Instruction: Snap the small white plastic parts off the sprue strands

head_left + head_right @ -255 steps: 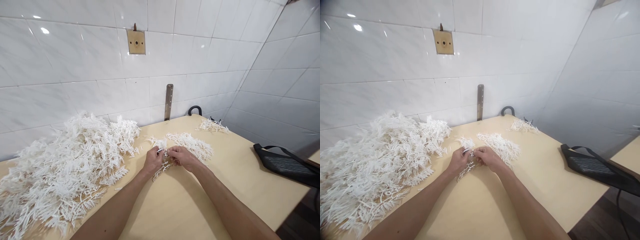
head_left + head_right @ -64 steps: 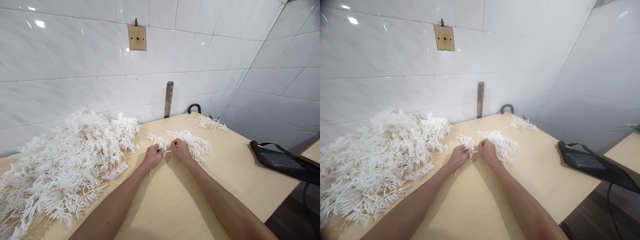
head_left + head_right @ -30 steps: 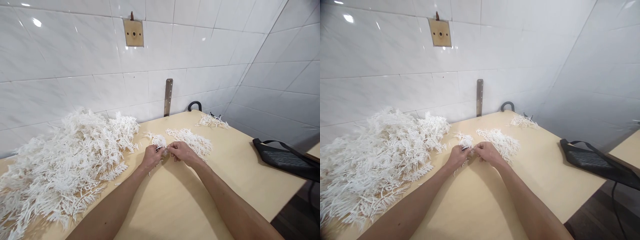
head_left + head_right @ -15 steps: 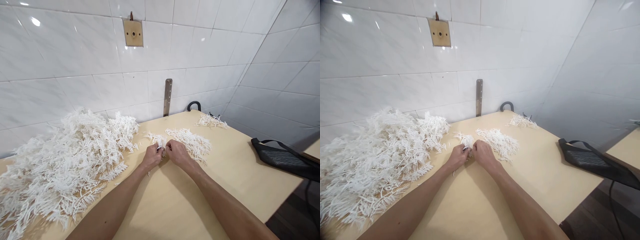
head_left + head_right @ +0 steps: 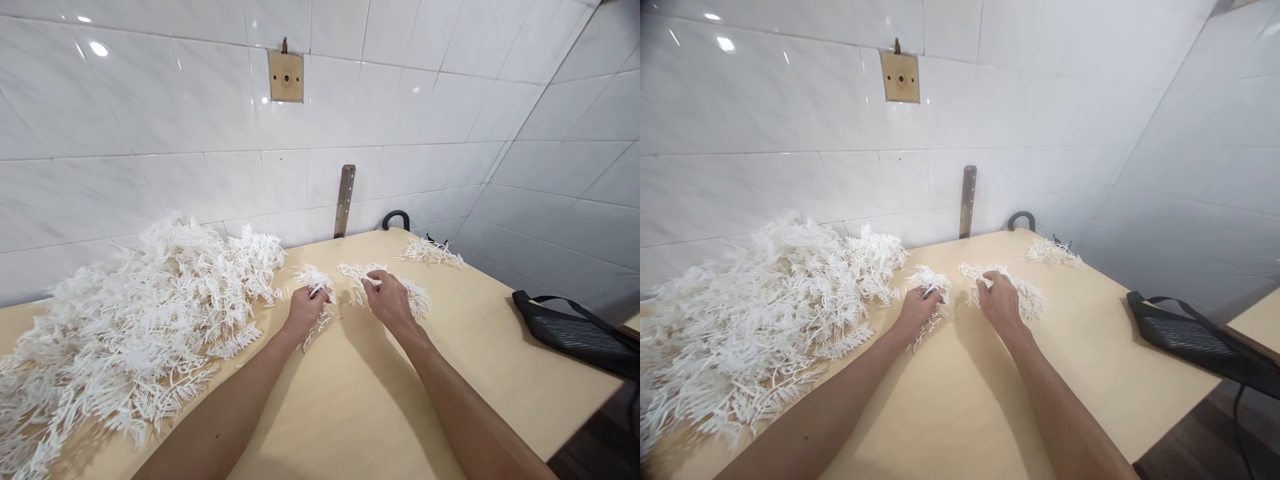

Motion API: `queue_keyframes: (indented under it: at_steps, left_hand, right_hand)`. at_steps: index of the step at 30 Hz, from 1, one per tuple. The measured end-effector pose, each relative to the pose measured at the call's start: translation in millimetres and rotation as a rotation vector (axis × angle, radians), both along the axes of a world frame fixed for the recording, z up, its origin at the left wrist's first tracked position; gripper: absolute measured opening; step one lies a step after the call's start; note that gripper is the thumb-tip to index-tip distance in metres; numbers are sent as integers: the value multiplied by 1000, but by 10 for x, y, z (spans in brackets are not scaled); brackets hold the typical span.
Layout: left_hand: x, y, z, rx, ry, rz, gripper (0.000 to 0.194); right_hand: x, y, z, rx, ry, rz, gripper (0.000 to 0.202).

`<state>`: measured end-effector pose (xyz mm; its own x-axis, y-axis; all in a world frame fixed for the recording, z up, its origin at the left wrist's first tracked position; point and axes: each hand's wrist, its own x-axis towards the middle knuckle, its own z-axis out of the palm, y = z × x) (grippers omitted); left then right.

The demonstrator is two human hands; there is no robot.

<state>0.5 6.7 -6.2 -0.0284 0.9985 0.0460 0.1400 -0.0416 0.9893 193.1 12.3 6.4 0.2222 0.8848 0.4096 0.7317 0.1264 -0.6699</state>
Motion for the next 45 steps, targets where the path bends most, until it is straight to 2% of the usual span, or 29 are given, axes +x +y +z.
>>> queue_keyframes:
  at_steps: [5,7,12,16,22,28,31,38,42,45]
  left_hand:
    - [-9,35,-21,3,-48,12,23]
    - [-1,42,-30,6,-52,16,23]
    - [19,39,-44,54,3,3,27]
    - [15,34,-69,100,90,9,25]
    - [6,46,-121,148,147,-25,27]
    - [5,49,-104,148,132,-18,28]
    - [10,44,-81,129,142,1,30]
    - [24,26,-58,108,182,33,33]
    - [23,8,-47,114,244,7,35]
    - [15,-2,-33,123,286,-39,35]
  right_hand:
    - [-233,-148,58,-139,29,346,29]
    - [-327,-199,58,-184,-7,382,28]
    - [-423,-227,29,-220,-56,337,19]
    - [-405,-204,17,-259,45,293,18]
    - [-368,-179,14,-280,69,339,14]
    - [-392,-173,-18,-404,375,313,13]
    - [-424,-166,-59,-385,477,303,15]
    - [-487,-158,-157,-262,405,279,11]
    - [-474,-150,-156,-302,429,278,9]
    - [-419,-156,-107,-369,352,320,12]
